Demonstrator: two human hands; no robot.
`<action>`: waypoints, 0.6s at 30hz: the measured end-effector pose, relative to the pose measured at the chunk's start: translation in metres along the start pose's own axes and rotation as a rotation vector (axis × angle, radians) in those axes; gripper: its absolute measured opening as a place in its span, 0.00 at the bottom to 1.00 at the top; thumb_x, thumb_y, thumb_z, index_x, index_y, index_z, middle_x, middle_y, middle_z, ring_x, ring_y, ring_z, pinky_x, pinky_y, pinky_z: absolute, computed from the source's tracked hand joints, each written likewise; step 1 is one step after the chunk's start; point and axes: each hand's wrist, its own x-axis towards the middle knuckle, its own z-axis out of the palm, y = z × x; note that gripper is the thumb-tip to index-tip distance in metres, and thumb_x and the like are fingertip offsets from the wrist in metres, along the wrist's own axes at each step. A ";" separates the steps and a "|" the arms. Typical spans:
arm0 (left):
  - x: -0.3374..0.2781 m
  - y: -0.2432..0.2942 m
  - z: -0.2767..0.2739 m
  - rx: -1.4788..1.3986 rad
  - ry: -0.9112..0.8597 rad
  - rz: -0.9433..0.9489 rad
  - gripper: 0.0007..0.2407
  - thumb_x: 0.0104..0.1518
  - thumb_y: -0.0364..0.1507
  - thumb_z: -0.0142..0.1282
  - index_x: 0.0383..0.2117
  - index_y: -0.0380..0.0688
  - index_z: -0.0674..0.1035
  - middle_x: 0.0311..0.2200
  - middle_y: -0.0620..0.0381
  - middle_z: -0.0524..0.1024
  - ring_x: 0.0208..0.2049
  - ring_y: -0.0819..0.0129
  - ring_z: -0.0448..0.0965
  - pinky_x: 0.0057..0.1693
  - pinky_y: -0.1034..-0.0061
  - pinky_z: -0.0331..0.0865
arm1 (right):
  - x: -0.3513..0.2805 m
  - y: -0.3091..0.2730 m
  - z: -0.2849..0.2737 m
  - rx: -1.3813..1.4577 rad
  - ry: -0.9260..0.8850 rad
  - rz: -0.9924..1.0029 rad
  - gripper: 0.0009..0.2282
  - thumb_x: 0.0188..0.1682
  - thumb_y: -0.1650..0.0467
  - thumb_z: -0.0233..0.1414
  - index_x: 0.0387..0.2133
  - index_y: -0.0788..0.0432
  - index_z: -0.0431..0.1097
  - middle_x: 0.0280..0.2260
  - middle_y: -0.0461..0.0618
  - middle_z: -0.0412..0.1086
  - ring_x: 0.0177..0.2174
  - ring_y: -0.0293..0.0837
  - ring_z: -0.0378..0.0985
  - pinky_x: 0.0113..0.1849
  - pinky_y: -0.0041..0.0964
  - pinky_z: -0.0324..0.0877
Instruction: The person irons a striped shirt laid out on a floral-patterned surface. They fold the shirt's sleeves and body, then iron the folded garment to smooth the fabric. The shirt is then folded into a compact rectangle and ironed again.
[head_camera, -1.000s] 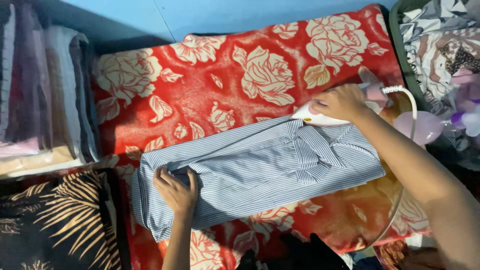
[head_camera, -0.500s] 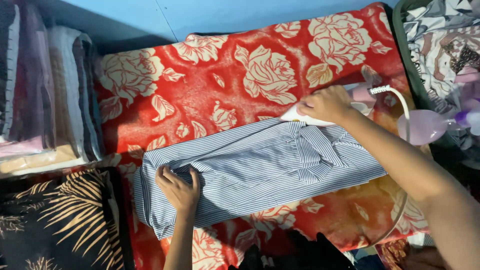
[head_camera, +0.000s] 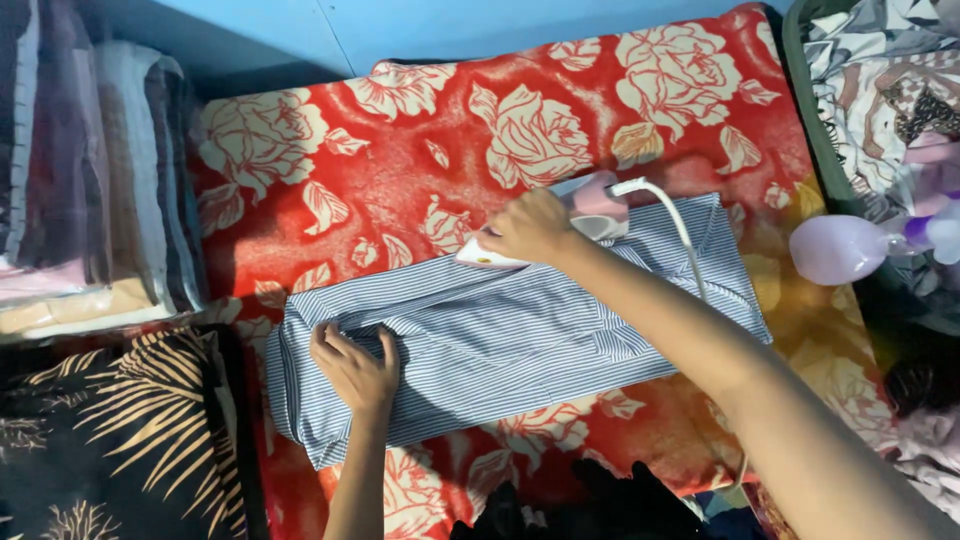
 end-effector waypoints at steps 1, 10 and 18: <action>0.000 0.001 0.000 0.006 0.002 -0.006 0.25 0.47 0.35 0.61 0.48 0.30 0.70 0.48 0.40 0.65 0.53 0.43 0.69 0.60 0.53 0.63 | 0.007 -0.013 0.009 0.005 0.000 -0.008 0.18 0.44 0.49 0.50 0.16 0.41 0.78 0.11 0.46 0.71 0.15 0.50 0.79 0.21 0.42 0.72; 0.002 0.001 -0.004 0.013 -0.030 -0.009 0.25 0.46 0.34 0.61 0.47 0.28 0.69 0.46 0.39 0.65 0.52 0.42 0.68 0.59 0.53 0.63 | 0.073 -0.132 0.042 0.140 -0.010 -0.076 0.17 0.45 0.55 0.49 0.14 0.47 0.79 0.10 0.51 0.71 0.15 0.53 0.79 0.20 0.48 0.70; -0.006 -0.015 0.009 -0.030 -0.026 0.014 0.25 0.49 0.35 0.60 0.49 0.30 0.69 0.49 0.40 0.64 0.55 0.43 0.67 0.61 0.52 0.61 | 0.056 -0.092 0.038 0.133 -0.131 -0.013 0.20 0.41 0.50 0.49 0.19 0.48 0.80 0.13 0.54 0.73 0.19 0.58 0.81 0.22 0.52 0.72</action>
